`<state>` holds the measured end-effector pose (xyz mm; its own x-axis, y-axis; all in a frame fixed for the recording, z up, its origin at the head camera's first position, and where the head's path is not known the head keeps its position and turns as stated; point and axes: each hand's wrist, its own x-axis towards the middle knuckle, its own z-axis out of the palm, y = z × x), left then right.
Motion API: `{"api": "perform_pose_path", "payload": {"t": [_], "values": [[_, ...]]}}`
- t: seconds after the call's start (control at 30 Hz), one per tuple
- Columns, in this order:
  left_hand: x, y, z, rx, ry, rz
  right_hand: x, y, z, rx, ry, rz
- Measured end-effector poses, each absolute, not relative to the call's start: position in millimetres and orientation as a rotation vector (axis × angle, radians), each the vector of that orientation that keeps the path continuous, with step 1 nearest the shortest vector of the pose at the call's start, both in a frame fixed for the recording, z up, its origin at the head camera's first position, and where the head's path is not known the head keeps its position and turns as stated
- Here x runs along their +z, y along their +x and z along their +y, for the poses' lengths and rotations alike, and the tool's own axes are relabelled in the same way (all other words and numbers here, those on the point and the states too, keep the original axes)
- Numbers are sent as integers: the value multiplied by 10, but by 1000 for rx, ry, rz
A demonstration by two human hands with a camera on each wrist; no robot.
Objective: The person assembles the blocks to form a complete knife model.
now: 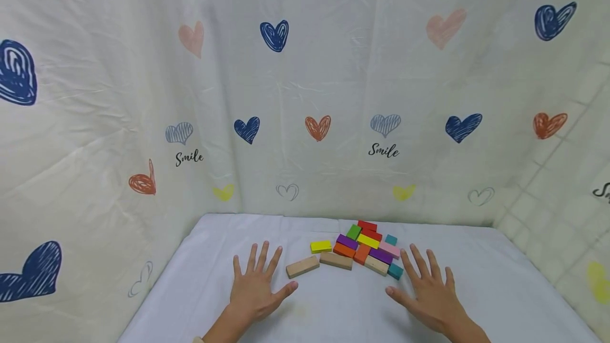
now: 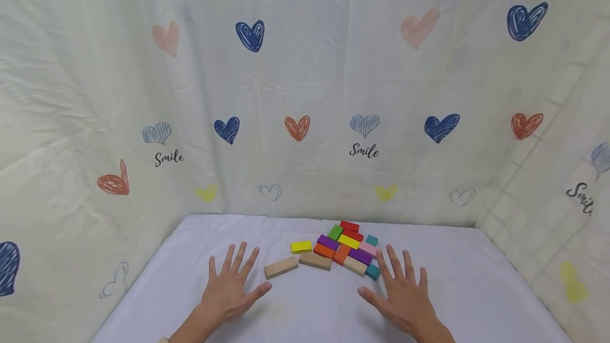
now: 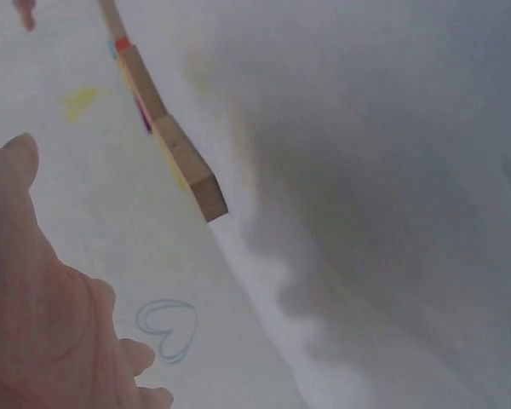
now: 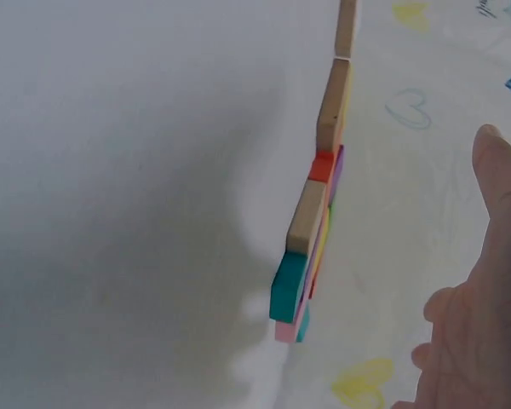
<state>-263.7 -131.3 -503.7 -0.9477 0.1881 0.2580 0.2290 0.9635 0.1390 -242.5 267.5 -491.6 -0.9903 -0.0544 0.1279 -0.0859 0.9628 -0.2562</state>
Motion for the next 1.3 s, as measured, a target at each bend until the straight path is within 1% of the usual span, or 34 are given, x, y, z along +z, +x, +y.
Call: {"api": "perform_pose_path", "payload": {"t": [0.23,0.43,0.67,0.83,1.07,1.3], "values": [[-5017,-2719,-1136,-301,-393,-2889,-4931,-2513,2439,510,194,-2979],[-5000,-2819,-1058,-446,-468,-2866,-4933,-2630,2272,698,277,-2955],[-5010,-2967,-1047,-659,-501,-2781,-4948,-2773,2144,865,287,-2931],[-4986,-3053,-1076,-834,-462,-2783,-4968,-2842,2044,1012,259,-2917],[-5021,-3157,-1134,-1000,-445,-2835,-5057,-2925,1978,1007,212,-2924],[-5122,-3278,-1198,-1119,-450,-2886,-5058,-3026,1974,963,246,-2930]]}}
